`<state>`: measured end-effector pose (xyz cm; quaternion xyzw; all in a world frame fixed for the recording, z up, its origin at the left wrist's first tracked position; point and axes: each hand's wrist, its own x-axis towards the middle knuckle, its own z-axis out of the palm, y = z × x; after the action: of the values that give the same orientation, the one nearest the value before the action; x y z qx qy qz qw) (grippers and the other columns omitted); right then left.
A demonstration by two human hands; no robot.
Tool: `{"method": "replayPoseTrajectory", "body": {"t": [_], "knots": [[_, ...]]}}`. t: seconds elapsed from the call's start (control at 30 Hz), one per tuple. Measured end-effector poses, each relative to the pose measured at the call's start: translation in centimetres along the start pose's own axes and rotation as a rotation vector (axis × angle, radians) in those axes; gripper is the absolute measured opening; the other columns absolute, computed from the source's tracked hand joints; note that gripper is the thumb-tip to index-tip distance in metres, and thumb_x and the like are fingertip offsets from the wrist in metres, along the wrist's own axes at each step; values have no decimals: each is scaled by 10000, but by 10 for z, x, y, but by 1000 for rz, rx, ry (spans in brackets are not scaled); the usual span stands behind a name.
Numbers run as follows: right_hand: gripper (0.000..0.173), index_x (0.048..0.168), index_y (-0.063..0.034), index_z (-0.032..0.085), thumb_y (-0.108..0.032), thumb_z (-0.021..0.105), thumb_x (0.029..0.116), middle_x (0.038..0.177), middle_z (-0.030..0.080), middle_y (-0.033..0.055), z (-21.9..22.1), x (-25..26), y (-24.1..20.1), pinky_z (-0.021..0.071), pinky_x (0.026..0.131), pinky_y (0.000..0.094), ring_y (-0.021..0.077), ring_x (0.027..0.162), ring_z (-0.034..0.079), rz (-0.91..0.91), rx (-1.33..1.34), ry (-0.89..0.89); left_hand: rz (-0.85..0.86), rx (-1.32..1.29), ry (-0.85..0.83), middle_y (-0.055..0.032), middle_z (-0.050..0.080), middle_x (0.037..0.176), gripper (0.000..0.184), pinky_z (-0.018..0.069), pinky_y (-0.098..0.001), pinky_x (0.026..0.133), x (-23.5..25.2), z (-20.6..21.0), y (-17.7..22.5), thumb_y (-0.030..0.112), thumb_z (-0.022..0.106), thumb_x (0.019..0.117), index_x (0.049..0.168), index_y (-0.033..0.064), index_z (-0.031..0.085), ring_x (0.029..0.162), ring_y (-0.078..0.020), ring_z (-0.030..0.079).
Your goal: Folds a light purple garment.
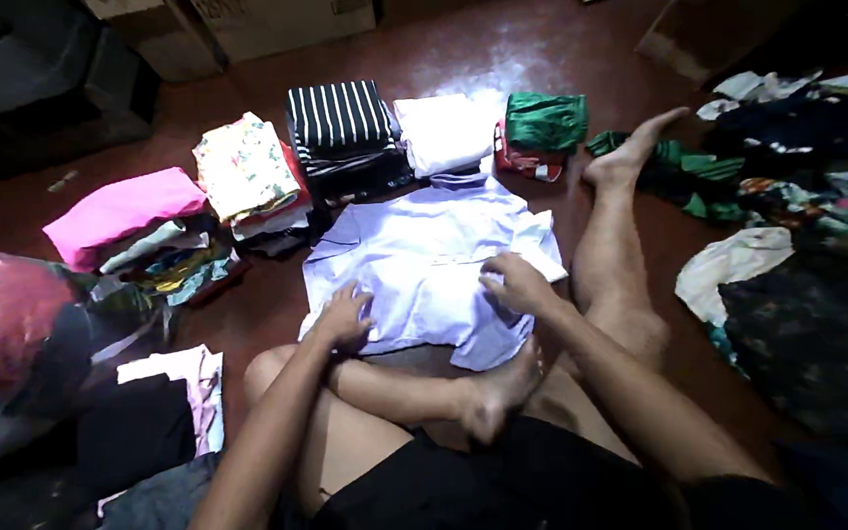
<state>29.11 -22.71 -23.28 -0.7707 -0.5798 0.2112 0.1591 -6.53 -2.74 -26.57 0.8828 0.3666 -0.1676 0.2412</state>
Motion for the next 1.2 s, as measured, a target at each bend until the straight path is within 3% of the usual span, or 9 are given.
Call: {"method": "replayPoseTrajectory", "body": {"t": [0.17,0.3,0.43,0.53,0.67,0.8,0.87,1.0,1.2], "knots": [[435,1277,-107,678,-350,717,918,1377,560,255,30,-26,52,463,989,697,485,1286,516,226,-48,-287,-181,-21,-78,-198,261,1665,627,395,-740,1050,-5,14,-21,488,653,944,1502,242,510,1463,-504,332],[243,1079,-46,711,-245,642,958,1073,697,231,2,-47,50,513,870,683,437,1046,665,382,-29,-159,-402,55,-77,-245,355,1594,681,402,-741,1026,-33,1,-29,535,687,884,1420,129,580,1403,-513,401],[472,1137,-93,692,-469,736,855,1095,696,232,37,-65,29,511,825,701,448,1041,666,436,-83,-356,-481,80,-168,-265,540,1421,677,470,-715,970,-48,-6,-32,551,744,814,1321,116,631,1256,-476,568],[791,1414,-88,524,-361,869,757,1390,480,362,51,-51,13,520,859,700,543,1124,600,531,-86,-343,-566,76,-228,-285,540,1424,706,447,-730,984,-50,-6,-30,552,726,822,1351,97,617,1274,-493,554],[461,1307,-122,636,-139,721,854,1377,521,287,54,-32,18,515,886,666,499,1210,558,421,-120,-29,-602,121,-321,-301,528,1432,839,430,-752,980,-33,-3,-26,602,785,750,1399,108,589,1310,-505,517],[727,1325,-103,611,-388,866,707,1387,529,287,70,-54,0,473,890,729,532,1304,473,257,-205,-245,-571,171,-182,-317,457,1493,859,351,-778,1032,-45,-9,-6,568,795,748,1417,74,578,1369,-542,427],[750,1326,-98,610,-292,908,665,1386,523,294,79,-60,1,467,884,741,550,1312,451,265,-232,-334,-426,203,-107,-296,430,1518,833,320,-763,1071,-45,-5,-1,481,836,732,1408,69,580,1419,-520,365],[353,1124,-103,695,-209,759,794,1109,692,217,74,-50,19,490,845,705,458,1068,647,119,-299,-429,-119,21,-314,-225,662,1244,697,467,-687,999,-19,21,-20,612,768,815,1289,115,646,1200,-427,614],[262,1124,-107,731,-244,590,951,1139,695,158,32,-64,30,507,956,607,354,1127,651,44,-28,-173,-277,157,-486,-215,634,1329,885,375,-748,1038,-5,22,-17,796,731,710,1285,127,659,1321,-450,523]]}}
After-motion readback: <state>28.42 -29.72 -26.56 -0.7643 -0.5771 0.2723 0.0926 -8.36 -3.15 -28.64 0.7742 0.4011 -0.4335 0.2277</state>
